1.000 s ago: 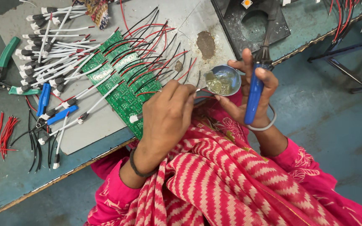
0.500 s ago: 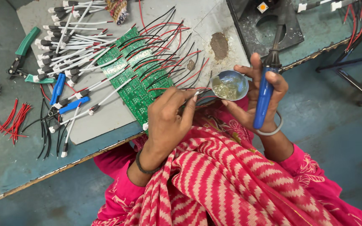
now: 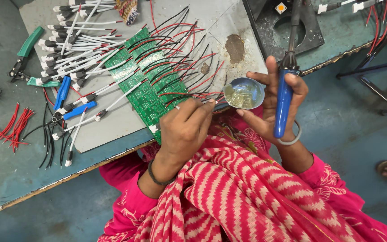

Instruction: The person solders red and black wires onto green circuit boards at a workbench. They hold a soldering iron in one hand, position wire ends on the board pads with the other, dip wires into a small flux cup, and work across multiple boards, with many wired boards and connectors laid out on the bench.

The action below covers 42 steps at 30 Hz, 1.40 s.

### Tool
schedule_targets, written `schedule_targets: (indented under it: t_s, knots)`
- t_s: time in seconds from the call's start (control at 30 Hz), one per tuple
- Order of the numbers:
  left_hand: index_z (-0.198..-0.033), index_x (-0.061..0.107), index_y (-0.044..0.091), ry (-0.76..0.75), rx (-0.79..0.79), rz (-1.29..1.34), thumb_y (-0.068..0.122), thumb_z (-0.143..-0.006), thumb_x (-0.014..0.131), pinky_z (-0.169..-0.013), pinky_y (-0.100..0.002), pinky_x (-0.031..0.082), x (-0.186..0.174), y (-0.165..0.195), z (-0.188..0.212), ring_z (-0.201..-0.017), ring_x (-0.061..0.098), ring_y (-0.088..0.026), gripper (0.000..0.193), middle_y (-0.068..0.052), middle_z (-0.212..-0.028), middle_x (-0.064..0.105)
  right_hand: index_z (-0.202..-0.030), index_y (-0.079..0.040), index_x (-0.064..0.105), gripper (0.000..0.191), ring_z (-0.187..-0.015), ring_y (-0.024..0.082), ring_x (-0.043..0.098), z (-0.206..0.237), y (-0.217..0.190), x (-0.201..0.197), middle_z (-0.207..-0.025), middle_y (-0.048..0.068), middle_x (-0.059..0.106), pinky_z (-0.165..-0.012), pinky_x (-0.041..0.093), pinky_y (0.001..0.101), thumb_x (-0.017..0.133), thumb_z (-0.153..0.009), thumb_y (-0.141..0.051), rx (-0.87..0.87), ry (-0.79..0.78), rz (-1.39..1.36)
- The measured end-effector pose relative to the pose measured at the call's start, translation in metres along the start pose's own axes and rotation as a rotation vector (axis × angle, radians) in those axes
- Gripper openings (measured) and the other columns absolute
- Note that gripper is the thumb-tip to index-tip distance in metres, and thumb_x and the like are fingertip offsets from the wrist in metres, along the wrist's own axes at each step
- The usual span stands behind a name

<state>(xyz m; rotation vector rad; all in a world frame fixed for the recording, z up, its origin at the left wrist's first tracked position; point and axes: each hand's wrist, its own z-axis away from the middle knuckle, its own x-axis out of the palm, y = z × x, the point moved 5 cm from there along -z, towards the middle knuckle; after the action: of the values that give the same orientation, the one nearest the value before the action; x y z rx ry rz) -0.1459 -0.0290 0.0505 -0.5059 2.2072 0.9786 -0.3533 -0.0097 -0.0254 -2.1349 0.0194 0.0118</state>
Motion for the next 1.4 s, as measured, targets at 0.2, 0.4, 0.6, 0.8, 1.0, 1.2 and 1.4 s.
schedule_targets:
  t_s: [0.2, 0.4, 0.6, 0.8, 1.0, 1.2, 1.4]
  knots:
    - [-0.109, 0.075, 0.008, -0.01, 0.021, -0.032, 0.008, -0.093, 0.078, -0.058, -0.036, 0.048, 0.001, 0.0, 0.002, -0.066, 0.062, -0.022, 0.016, -0.003, -0.088, 0.063, -0.157, -0.033, 0.018, 0.105, -0.146, 0.023, 0.051, 0.003, 0.0, -0.003, -0.172, 0.012, 0.024, -0.114, 0.057, 0.0392, 0.077, -0.085, 0.018, 0.039, 0.008, -0.058]
    - [-0.106, 0.075, 0.008, -0.029, -0.022, 0.011, 0.008, -0.092, 0.078, -0.058, -0.037, 0.048, 0.001, -0.002, 0.005, -0.065, 0.062, -0.024, 0.014, -0.006, -0.085, 0.062, -0.157, -0.033, 0.019, 0.106, -0.146, 0.022, 0.051, 0.002, 0.001, -0.008, -0.172, 0.011, 0.026, -0.114, 0.058, 0.039, 0.077, -0.085, 0.018, 0.042, 0.035, -0.064]
    - [-0.107, 0.071, 0.002, -0.014, -0.148, 0.241, 0.005, -0.097, 0.073, -0.059, -0.037, 0.05, 0.0, -0.008, 0.007, -0.066, 0.064, -0.025, 0.01, -0.01, -0.084, 0.063, -0.157, -0.034, 0.019, 0.107, -0.147, 0.023, 0.05, 0.0, 0.0, -0.006, -0.171, 0.011, 0.026, -0.113, 0.058, 0.04, 0.078, -0.084, 0.018, 0.019, 0.009, -0.044]
    - [-0.109, 0.072, 0.001, -0.068, -0.239, 0.282, 0.007, -0.098, 0.071, -0.055, -0.037, 0.048, 0.005, -0.014, 0.009, -0.062, 0.064, -0.027, 0.012, -0.013, -0.079, 0.065, -0.155, -0.033, 0.019, 0.107, -0.146, 0.027, 0.05, 0.0, -0.002, -0.001, -0.17, 0.013, 0.024, -0.109, 0.06, 0.0418, 0.079, -0.082, 0.017, -0.007, -0.037, -0.03]
    - [-0.109, 0.071, 0.0, -0.078, -0.257, 0.295, 0.008, -0.1, 0.069, -0.058, -0.038, 0.051, 0.007, -0.016, 0.009, -0.067, 0.068, -0.029, 0.013, -0.015, -0.085, 0.068, -0.155, -0.033, 0.02, 0.107, -0.145, 0.027, 0.05, -0.001, -0.001, -0.001, -0.171, 0.014, 0.026, -0.109, 0.059, 0.042, 0.08, -0.08, 0.016, -0.033, -0.034, -0.036]
    - [-0.107, 0.073, 0.0, -0.117, -0.289, 0.296, 0.009, -0.098, 0.069, -0.058, -0.039, 0.051, 0.009, -0.017, 0.008, -0.065, 0.067, -0.03, 0.013, -0.015, -0.082, 0.068, -0.155, -0.034, 0.02, 0.107, -0.145, 0.028, 0.05, -0.001, -0.001, -0.001, -0.174, 0.013, 0.025, -0.109, 0.059, 0.0421, 0.079, -0.08, 0.016, -0.051, -0.053, -0.036]
    - [-0.106, 0.072, 0.0, -0.146, -0.273, 0.313, 0.01, -0.099, 0.068, -0.061, -0.039, 0.053, 0.01, -0.016, 0.007, -0.07, 0.069, -0.031, 0.012, -0.016, -0.086, 0.07, -0.155, -0.035, 0.019, 0.107, -0.146, 0.029, 0.049, -0.001, -0.002, -0.002, -0.174, 0.013, 0.024, -0.109, 0.06, 0.0426, 0.079, -0.082, 0.016, -0.064, -0.075, -0.027]
